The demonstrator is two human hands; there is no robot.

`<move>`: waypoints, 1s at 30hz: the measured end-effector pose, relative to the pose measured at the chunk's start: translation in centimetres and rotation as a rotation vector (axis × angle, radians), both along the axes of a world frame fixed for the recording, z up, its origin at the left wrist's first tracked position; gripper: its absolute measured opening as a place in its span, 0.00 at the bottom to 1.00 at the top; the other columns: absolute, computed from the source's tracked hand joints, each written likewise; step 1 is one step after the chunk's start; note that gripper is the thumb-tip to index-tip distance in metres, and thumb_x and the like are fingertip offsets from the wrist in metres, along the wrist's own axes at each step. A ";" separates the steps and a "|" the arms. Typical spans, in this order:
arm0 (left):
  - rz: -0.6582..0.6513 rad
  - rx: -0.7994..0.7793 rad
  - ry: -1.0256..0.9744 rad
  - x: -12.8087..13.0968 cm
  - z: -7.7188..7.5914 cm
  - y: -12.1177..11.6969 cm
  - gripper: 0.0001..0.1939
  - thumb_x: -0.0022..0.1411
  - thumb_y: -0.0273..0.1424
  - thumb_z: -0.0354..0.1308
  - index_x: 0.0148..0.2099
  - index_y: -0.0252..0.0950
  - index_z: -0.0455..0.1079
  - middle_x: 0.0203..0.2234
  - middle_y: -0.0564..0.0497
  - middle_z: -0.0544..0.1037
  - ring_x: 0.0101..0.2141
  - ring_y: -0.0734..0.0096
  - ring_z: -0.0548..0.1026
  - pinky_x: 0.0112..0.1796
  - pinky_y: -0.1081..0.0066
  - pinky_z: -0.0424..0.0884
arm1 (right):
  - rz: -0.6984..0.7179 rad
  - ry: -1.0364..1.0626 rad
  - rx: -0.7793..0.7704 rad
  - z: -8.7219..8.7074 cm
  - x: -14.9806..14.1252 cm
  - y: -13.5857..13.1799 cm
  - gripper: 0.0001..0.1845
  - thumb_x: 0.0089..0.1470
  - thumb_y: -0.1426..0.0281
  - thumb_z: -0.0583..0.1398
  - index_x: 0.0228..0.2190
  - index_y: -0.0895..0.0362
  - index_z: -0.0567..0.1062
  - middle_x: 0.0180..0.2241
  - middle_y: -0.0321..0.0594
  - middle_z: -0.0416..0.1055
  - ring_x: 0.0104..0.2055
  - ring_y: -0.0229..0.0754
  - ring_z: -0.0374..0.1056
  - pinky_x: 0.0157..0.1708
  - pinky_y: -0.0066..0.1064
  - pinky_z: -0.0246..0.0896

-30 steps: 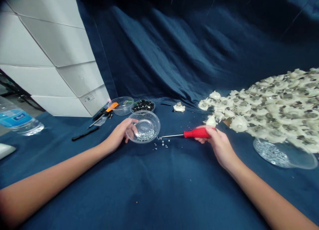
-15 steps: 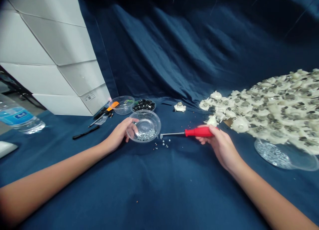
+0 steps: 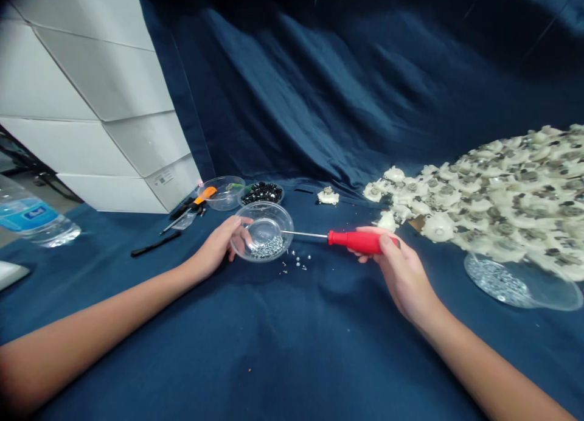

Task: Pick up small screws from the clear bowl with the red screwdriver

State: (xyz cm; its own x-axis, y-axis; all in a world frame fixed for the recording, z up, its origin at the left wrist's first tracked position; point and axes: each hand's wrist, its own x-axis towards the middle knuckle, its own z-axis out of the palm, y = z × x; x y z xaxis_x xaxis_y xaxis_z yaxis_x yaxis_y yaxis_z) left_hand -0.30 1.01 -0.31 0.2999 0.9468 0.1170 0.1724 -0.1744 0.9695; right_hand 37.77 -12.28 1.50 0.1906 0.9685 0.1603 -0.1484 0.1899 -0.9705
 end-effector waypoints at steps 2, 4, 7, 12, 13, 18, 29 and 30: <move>0.013 -0.069 -0.042 0.0 0.2 0.2 0.31 0.74 0.58 0.51 0.57 0.34 0.69 0.30 0.48 0.82 0.22 0.69 0.77 0.16 0.76 0.65 | -0.018 0.048 -0.013 0.1 0.2 0.4 0.20 0.70 0.51 0.63 0.48 0.52 0.86 0.43 0.43 0.86 0.45 0.52 0.79 0.42 0.38 0.74; 0.021 -0.149 -0.100 0.0 0.4 0.3 0.32 0.73 0.59 0.50 0.57 0.33 0.68 0.28 0.48 0.82 0.21 0.69 0.76 0.15 0.77 0.65 | -0.029 0.057 -0.035 -0.1 0.4 0.8 0.20 0.70 0.51 0.63 0.45 0.53 0.87 0.40 0.43 0.86 0.41 0.50 0.79 0.40 0.37 0.73; 0.030 -0.201 -0.138 0.1 0.8 0.4 0.33 0.73 0.60 0.50 0.56 0.33 0.67 0.28 0.48 0.81 0.20 0.69 0.76 0.15 0.77 0.65 | -0.005 0.022 -0.070 -0.7 0.3 1.2 0.21 0.69 0.51 0.65 0.45 0.55 0.87 0.39 0.45 0.86 0.39 0.49 0.78 0.38 0.35 0.73; 0.035 -0.187 -0.129 0.2 0.7 0.3 0.34 0.72 0.61 0.52 0.56 0.34 0.68 0.28 0.48 0.81 0.20 0.69 0.77 0.15 0.77 0.65 | 0.052 -0.049 -0.127 -1.3 -0.3 1.3 0.26 0.64 0.49 0.69 0.49 0.58 0.86 0.39 0.49 0.86 0.40 0.50 0.78 0.37 0.36 0.73; 0.035 -0.184 -0.127 0.2 0.6 0.4 0.34 0.71 0.61 0.52 0.56 0.34 0.68 0.28 0.48 0.81 0.20 0.69 0.76 0.15 0.77 0.65 | 0.053 -0.055 -0.130 -1.3 -0.4 1.2 0.26 0.64 0.48 0.69 0.49 0.58 0.86 0.39 0.49 0.86 0.41 0.51 0.78 0.37 0.36 0.73; 0.031 -0.159 -0.124 0.2 0.4 0.4 0.33 0.73 0.60 0.52 0.56 0.34 0.69 0.27 0.49 0.81 0.20 0.69 0.76 0.15 0.77 0.65 | 0.032 -0.053 -0.122 -1.1 -0.1 1.2 0.24 0.67 0.50 0.67 0.48 0.57 0.86 0.40 0.48 0.85 0.42 0.50 0.78 0.38 0.36 0.72; 0.033 -0.054 -0.031 0.0 -0.1 0.2 0.31 0.75 0.58 0.50 0.56 0.34 0.70 0.30 0.48 0.82 0.23 0.69 0.77 0.16 0.76 0.66 | 0.042 0.061 -0.026 0.3 0.2 0.5 0.23 0.73 0.51 0.59 0.46 0.53 0.88 0.40 0.45 0.85 0.38 0.50 0.78 0.42 0.39 0.74; 0.030 -0.036 -0.019 0.0 -0.1 0.2 0.30 0.76 0.58 0.51 0.56 0.35 0.70 0.30 0.48 0.82 0.23 0.69 0.77 0.16 0.76 0.66 | 0.048 0.041 -0.028 0.4 -0.1 0.2 0.24 0.73 0.50 0.58 0.47 0.52 0.88 0.41 0.45 0.85 0.39 0.51 0.78 0.43 0.40 0.75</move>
State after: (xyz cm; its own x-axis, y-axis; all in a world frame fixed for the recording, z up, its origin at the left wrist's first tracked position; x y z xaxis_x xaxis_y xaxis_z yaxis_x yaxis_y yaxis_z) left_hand -0.27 1.18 -0.39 0.2694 0.9590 0.0880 0.1583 -0.1342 0.9782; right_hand 37.67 -12.04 1.91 0.1501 0.9805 0.1265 -0.1962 0.1550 -0.9682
